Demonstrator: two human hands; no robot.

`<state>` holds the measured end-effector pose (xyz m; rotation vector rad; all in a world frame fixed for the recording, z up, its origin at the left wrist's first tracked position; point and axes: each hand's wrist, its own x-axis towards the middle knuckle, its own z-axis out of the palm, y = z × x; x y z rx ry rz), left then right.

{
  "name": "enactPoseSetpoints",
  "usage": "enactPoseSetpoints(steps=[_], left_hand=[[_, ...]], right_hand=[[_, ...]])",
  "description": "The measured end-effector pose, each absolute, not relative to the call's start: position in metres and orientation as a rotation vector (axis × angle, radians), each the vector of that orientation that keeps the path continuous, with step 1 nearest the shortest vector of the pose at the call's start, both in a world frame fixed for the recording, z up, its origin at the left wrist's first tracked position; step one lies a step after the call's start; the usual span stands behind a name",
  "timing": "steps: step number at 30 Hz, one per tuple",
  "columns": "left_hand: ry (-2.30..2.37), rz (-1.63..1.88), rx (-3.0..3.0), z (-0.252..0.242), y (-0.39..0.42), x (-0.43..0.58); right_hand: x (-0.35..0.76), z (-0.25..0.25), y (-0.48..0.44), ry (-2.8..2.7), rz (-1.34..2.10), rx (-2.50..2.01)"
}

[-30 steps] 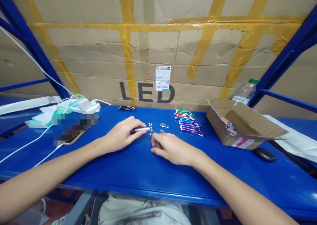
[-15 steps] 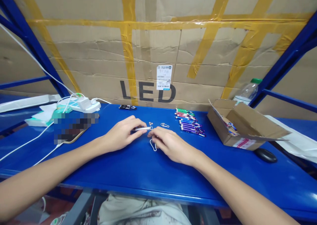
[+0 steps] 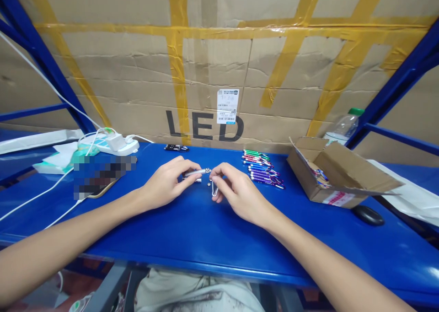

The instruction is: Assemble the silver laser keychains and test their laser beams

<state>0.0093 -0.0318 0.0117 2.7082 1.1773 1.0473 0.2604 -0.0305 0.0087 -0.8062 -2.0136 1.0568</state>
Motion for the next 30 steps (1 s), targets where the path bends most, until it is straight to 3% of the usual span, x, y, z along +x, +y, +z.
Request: enactPoseSetpoints(steps=[14,25,30], left_hand=[[1.225,1.031,2.560,0.0109,-0.0323,0.0111],[1.186,1.050,2.601,0.0093,-0.0315,0.0097],[1.167,1.066,2.602,0.0114,-0.0333,0.0111]], right_hand=[[0.2614,0.0063,-0.0237,-1.843,0.995,-0.850],[0.2655,0.0085,-0.0233,-2.163,0.526,-0.805],[0.2657,0.0081,-0.0210,-2.227,0.466,-0.732]])
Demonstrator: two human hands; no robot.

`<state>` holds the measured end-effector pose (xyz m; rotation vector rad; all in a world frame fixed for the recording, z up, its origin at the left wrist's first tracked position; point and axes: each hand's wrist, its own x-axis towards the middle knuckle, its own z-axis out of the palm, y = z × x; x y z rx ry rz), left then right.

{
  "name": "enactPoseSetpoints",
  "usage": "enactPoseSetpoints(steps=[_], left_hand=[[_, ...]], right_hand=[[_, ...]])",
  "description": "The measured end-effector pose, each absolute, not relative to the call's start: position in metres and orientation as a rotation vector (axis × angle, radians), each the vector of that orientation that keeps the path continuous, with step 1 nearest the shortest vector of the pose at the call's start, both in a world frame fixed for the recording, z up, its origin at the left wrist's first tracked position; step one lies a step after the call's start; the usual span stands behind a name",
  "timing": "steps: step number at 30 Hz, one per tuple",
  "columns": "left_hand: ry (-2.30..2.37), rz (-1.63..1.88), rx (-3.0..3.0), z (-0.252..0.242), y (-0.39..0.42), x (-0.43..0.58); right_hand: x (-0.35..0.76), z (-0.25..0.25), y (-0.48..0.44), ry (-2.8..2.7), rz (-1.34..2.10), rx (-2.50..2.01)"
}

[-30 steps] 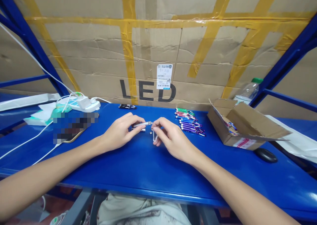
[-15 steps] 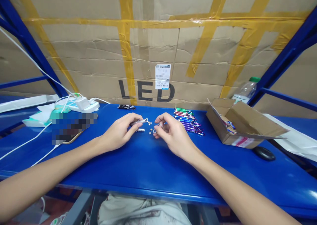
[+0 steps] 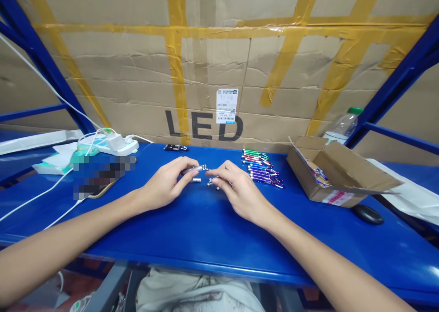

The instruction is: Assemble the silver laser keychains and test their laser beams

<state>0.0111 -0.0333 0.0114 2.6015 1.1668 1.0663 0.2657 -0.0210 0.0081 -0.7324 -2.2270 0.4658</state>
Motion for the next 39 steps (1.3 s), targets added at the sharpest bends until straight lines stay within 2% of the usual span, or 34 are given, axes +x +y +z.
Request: enactPoseSetpoints(steps=[20,29,39], left_hand=[[1.175,1.068,2.592,0.010,-0.032,0.010],[1.181,1.052,2.606,0.009,-0.032,0.010],[1.182,1.047,2.592,0.010,-0.033,0.011]], right_hand=[[0.269,0.006,-0.027,-2.695,0.250,-0.770],[0.268,0.007,-0.029,-2.692,0.240,-0.762],[0.267,0.005,-0.030,-2.597,0.475,-0.740]])
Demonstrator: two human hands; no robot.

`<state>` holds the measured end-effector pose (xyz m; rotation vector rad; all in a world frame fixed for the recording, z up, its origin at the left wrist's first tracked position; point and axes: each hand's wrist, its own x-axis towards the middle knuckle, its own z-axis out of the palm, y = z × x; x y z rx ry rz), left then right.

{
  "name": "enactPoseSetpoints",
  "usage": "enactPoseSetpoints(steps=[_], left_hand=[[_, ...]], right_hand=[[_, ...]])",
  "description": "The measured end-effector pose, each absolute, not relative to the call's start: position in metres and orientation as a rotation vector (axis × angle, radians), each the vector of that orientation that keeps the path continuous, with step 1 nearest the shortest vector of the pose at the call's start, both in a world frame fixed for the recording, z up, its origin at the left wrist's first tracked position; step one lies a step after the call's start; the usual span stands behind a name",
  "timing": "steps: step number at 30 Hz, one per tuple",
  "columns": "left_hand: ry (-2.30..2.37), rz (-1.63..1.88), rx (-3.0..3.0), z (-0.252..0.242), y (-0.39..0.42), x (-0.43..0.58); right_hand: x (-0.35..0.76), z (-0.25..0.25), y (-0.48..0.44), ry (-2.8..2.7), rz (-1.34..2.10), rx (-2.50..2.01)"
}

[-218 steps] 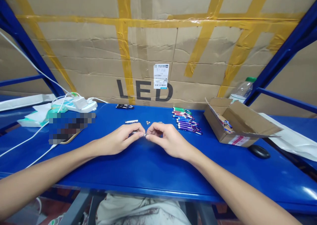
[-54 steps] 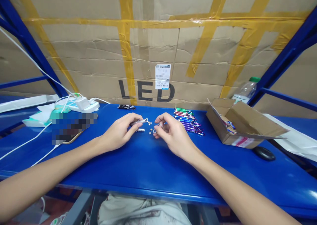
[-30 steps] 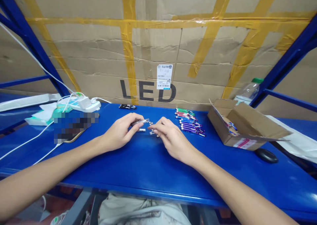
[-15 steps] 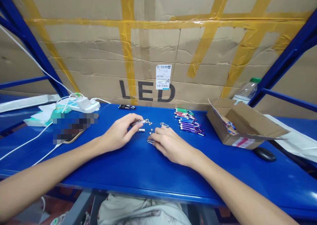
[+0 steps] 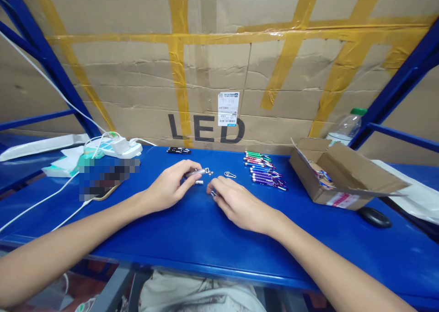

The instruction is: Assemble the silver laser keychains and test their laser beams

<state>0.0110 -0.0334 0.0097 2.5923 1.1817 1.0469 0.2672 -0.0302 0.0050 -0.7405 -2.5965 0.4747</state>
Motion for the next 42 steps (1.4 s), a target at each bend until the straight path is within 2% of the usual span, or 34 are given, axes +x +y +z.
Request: enactPoseSetpoints(steps=[10,20,42], left_hand=[[1.190,1.026,2.593,0.0096,-0.0330,0.0104],[1.186,1.030,2.591,0.0083,-0.0322,0.0100],[1.180,1.008,2.595,0.0097,-0.0330,0.0105]], right_hand=[[0.2681,0.0063,-0.0298,-2.570,0.517,-0.776],[0.2683,0.0074,-0.0274,-2.688,0.345,-0.741],[0.2669,0.0098,-0.0321,-2.646,0.435,-0.797]])
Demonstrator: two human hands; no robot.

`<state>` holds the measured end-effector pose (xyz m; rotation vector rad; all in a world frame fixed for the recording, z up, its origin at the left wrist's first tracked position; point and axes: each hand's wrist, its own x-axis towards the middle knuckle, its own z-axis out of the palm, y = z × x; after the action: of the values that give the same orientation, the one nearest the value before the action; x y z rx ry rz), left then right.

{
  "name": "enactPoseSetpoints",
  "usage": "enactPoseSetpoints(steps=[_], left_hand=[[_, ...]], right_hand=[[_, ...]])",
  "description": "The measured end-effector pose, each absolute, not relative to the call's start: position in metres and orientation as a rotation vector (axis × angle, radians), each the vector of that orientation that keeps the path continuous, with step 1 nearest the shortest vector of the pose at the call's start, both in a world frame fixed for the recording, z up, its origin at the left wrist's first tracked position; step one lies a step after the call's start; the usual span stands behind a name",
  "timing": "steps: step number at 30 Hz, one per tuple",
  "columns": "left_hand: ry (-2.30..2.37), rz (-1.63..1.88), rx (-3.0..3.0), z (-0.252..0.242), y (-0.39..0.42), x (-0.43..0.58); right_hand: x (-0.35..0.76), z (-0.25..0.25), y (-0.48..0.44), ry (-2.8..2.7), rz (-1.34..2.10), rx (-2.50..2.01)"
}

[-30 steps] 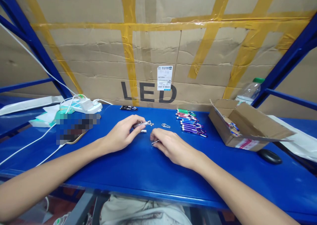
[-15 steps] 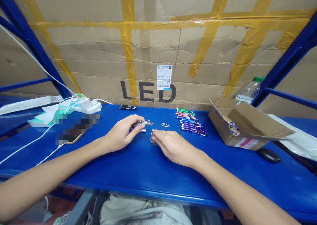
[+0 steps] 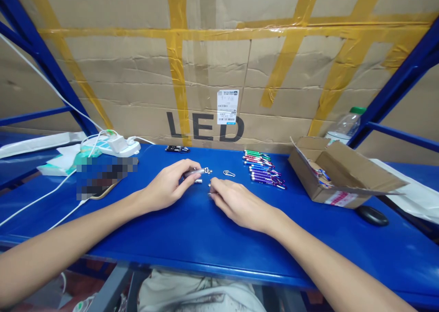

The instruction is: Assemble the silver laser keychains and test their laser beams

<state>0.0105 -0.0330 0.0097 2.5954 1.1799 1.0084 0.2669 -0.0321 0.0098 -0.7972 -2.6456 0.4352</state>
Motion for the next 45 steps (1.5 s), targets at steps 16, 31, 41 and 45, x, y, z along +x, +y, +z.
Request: enactPoseSetpoints(steps=[16,31,41,45], left_hand=[[1.168,1.017,2.585,0.008,-0.033,0.011],[1.028,0.839,2.662,0.011,-0.037,0.010],[0.916,0.865,2.735,0.013,-0.035,0.010],[0.922,0.893,2.728,0.013,-0.035,0.011]], right_hand=[[0.272,0.005,-0.022,-2.642,0.249,-0.732],[0.270,0.008,-0.021,-2.350,0.447,-0.743],[0.269,0.009,-0.024,-2.297,0.401,-0.730],[0.270,0.012,-0.025,-2.334,0.336,-0.692]])
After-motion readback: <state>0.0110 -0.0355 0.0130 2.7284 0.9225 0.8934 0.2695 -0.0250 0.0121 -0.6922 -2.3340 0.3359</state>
